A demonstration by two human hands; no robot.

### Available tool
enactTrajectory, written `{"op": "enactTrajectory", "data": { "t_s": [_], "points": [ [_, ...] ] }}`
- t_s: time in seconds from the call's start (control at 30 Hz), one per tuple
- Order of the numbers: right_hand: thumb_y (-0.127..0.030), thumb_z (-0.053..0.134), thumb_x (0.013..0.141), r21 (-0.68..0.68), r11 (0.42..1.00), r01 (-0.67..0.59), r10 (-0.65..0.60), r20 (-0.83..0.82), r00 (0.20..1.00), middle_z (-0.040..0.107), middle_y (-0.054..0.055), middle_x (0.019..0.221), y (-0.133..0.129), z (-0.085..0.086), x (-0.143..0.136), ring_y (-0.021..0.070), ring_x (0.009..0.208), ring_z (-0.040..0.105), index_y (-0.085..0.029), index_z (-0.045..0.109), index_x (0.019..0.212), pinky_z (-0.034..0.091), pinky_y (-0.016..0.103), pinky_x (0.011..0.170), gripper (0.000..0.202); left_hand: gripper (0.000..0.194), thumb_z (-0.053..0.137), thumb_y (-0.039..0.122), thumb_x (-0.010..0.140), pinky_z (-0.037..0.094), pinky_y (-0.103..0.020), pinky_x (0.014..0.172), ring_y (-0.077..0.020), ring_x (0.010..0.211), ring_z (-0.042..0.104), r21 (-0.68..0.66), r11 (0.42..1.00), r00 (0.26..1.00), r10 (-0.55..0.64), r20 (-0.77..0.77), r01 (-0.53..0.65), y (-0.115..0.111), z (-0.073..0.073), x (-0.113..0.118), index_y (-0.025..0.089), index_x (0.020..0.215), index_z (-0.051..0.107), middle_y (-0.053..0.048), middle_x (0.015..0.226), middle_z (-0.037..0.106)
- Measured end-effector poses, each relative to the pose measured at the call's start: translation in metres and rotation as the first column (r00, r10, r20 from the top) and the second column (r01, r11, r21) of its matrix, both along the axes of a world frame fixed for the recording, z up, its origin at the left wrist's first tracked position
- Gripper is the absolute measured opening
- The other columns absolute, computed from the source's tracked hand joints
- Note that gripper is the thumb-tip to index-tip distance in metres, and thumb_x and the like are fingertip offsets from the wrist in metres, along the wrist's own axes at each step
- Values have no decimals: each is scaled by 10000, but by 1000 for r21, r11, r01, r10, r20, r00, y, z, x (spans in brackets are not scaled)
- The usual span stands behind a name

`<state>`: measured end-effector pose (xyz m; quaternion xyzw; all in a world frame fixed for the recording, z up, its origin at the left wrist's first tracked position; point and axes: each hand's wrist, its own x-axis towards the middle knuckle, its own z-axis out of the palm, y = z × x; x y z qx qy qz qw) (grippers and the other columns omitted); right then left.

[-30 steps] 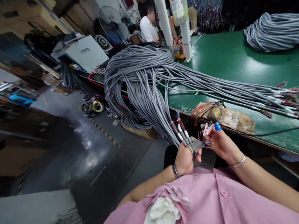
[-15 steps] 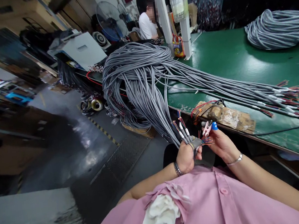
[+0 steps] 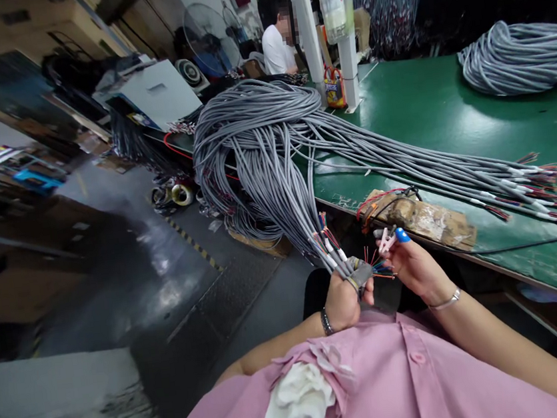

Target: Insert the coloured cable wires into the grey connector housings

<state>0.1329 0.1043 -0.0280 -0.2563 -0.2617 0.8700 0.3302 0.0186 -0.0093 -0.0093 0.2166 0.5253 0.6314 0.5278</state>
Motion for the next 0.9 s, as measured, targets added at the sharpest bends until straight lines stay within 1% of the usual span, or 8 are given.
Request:
{"op": "enactTrajectory", "data": {
  "t_s": [0.07, 0.17, 0.33, 0.5, 0.63, 0.77, 0.83, 0.9],
  "points": [
    [-482, 660, 791, 47, 998, 37, -38, 28, 999, 680, 49, 813, -1, -2, -1, 123, 622, 563, -185, 704, 883, 453, 221, 511, 314, 307, 650, 410, 743, 289, -197, 359, -56, 337, 426, 19, 999, 999, 32, -8, -32, 2, 2, 2, 161, 652, 495, 37, 520, 526],
    [-527, 641, 791, 65, 996, 53, -56, 46, 997, 670, 45, 760, -2, -3, -4, 119, 596, 549, -176, 705, 876, 447, 229, 513, 367, 329, 659, 426, 736, 303, -195, 369, -54, 350, 437, 18, 998, 998, 59, -36, -59, 6, 4, 5, 162, 638, 488, 39, 526, 521],
    [-554, 688, 733, 24, 999, 36, -37, 25, 999, 680, 33, 743, 0, -7, -7, 121, 567, 553, -190, 700, 912, 439, 251, 508, 405, 347, 658, 459, 739, 305, -189, 372, -55, 362, 445, -22, 997, 995, 71, -77, -73, 10, 0, 7, 161, 654, 502, 35, 539, 533],
    [-512, 758, 676, -26, 994, 103, -103, 17, 995, 686, 20, 718, -1, -8, -11, 114, 563, 552, -183, 706, 839, 437, 240, 499, 371, 326, 640, 437, 761, 308, -187, 373, -57, 366, 455, 1, 999, 994, 43, -96, -44, 11, -8, 8, 154, 655, 518, 33, 544, 533],
    [-497, 755, 686, -56, 991, 124, -123, 15, 992, 693, 30, 744, -4, -5, -12, 113, 560, 545, -179, 708, 830, 438, 229, 485, 352, 333, 641, 444, 761, 314, -188, 378, -55, 368, 454, -7, 999, 993, 39, -112, -40, 8, -11, 7, 151, 651, 526, 31, 546, 532],
    [-619, 639, 733, -88, 996, 31, -35, -40, 999, 686, 39, 819, -4, -6, -6, 121, 604, 568, -204, 695, 868, 470, 233, 523, 440, 345, 643, 448, 758, 316, -193, 374, -59, 361, 447, 4, 999, 992, 34, -117, -34, 4, -9, 5, 151, 628, 524, 30, 529, 527],
    [-673, 576, 745, -70, 994, -84, 81, -41, 996, 676, 50, 817, -3, -8, 1, 126, 606, 570, -199, 688, 871, 474, 239, 529, 503, 360, 645, 457, 753, 318, -197, 371, -61, 356, 443, 3, 1000, 992, 20, -122, -20, 1, -8, 3, 152, 610, 519, 28, 517, 522],
    [-668, 569, 754, -16, 974, -225, 225, 15, 974, 662, 57, 776, -1, -9, 10, 132, 599, 566, -188, 684, 855, 476, 247, 530, 504, 374, 645, 471, 750, 324, -200, 374, -62, 355, 442, -7, 1000, 990, 1, -142, -2, -3, -9, 1, 151, 601, 522, 23, 513, 525]
  ]
}}
